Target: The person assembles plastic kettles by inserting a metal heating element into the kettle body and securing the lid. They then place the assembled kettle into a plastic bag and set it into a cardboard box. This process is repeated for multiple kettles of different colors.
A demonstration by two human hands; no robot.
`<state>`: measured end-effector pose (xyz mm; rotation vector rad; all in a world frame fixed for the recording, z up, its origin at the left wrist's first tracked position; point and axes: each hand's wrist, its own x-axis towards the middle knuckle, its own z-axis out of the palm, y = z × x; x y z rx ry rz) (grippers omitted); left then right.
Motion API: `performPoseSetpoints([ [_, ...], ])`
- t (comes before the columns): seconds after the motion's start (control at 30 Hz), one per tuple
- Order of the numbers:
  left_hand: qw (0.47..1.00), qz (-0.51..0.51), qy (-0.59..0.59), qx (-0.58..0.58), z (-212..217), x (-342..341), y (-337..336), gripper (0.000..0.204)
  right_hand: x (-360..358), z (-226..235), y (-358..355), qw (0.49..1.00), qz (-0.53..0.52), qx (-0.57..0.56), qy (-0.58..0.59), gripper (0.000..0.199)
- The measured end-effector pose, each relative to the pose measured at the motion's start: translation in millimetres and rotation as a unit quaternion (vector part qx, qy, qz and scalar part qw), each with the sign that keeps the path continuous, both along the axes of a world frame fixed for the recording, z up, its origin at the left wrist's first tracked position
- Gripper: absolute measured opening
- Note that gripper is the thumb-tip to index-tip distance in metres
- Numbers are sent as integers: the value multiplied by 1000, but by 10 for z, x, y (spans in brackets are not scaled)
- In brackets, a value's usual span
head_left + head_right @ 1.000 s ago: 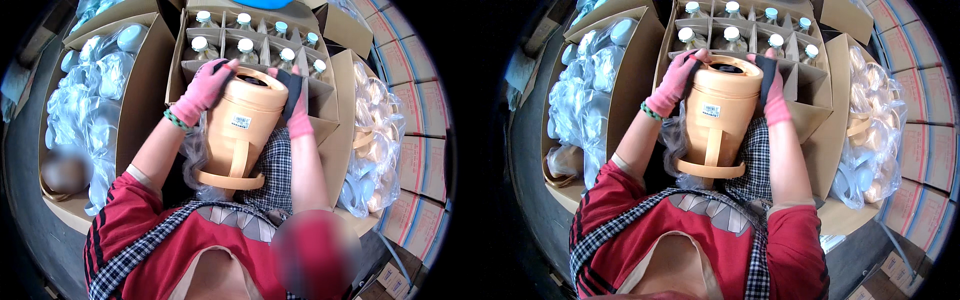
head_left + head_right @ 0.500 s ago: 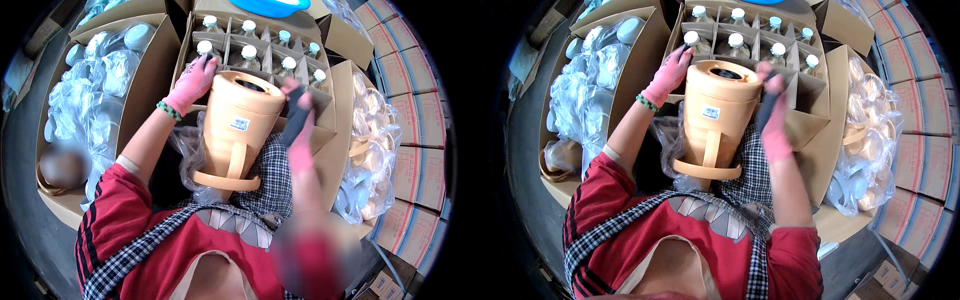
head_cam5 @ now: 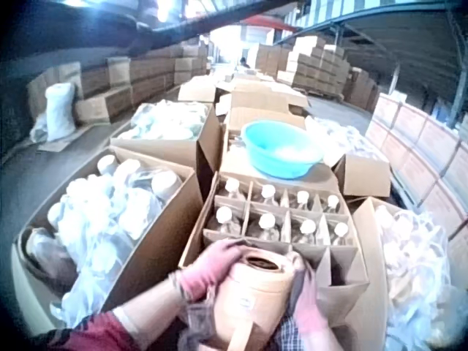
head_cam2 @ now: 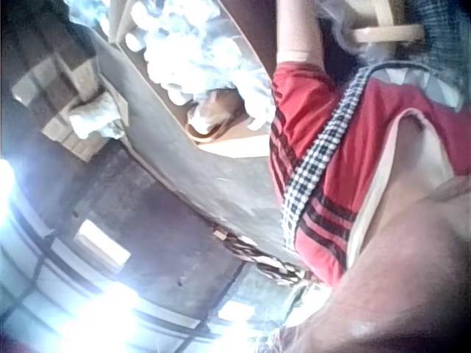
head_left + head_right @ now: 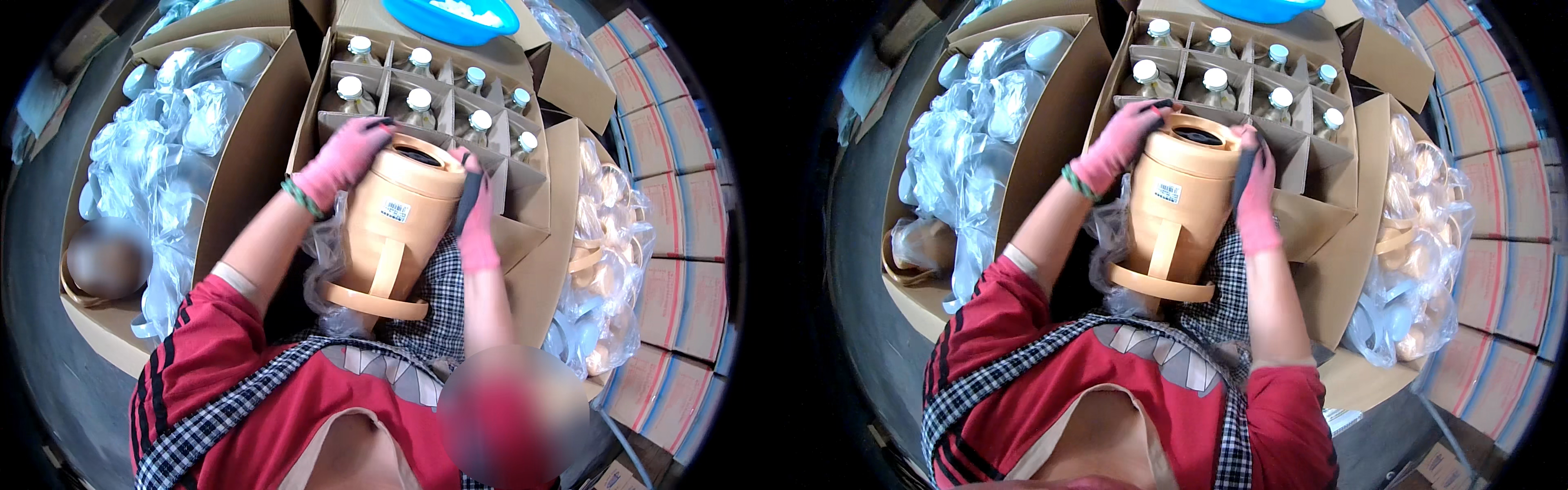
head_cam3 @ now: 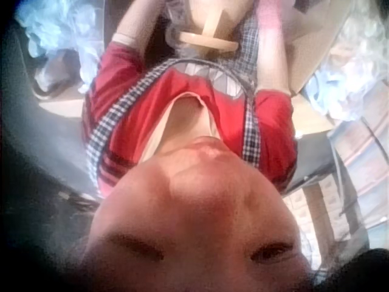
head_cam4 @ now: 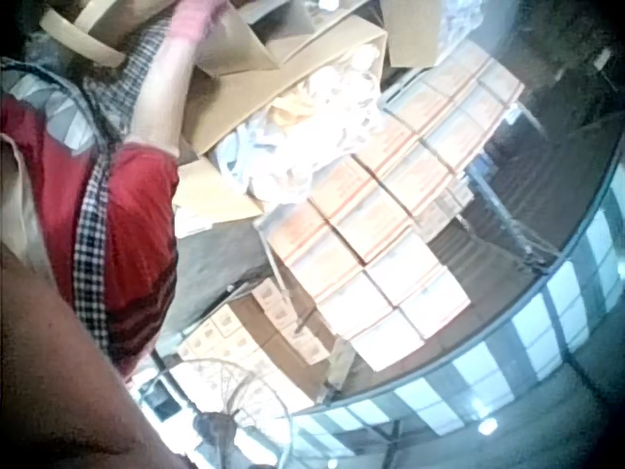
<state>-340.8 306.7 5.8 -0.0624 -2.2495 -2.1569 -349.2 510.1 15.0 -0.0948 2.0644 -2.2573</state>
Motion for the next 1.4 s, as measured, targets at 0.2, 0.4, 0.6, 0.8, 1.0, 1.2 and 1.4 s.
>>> performPoseSetpoints([
  [0.2, 970, 156, 82, -169, 275, 271, 380, 36, -322, 26, 319, 993, -116, 2, 4, 48],
  [0.4, 994, 1, -85, 68, -104, -60, -151, 33, 252, 190, 8, 961, 81, 179, 193, 51],
  [0.6, 970, 120, 87, -192, 241, 218, 352, 44, -346, -220, 351, 941, 157, -212, -211, 53],
  [0.8, 922, 145, 230, -276, 252, 146, 83, 25, -41, -39, 217, 995, 12, 99, 10, 54],
  [1.0, 976, 58, 154, -141, 710, 401, 364, 29, -122, 287, 160, 967, 149, -144, -145, 33],
  [1.2, 958, 79, 228, -154, 453, 285, 170, 20, 38, 199, 188, 995, 71, 20, -69, 48],
  [1.4, 937, 21, 284, -203, 765, 502, 397, 17, -147, 174, 331, 986, 161, 37, -20, 33],
])
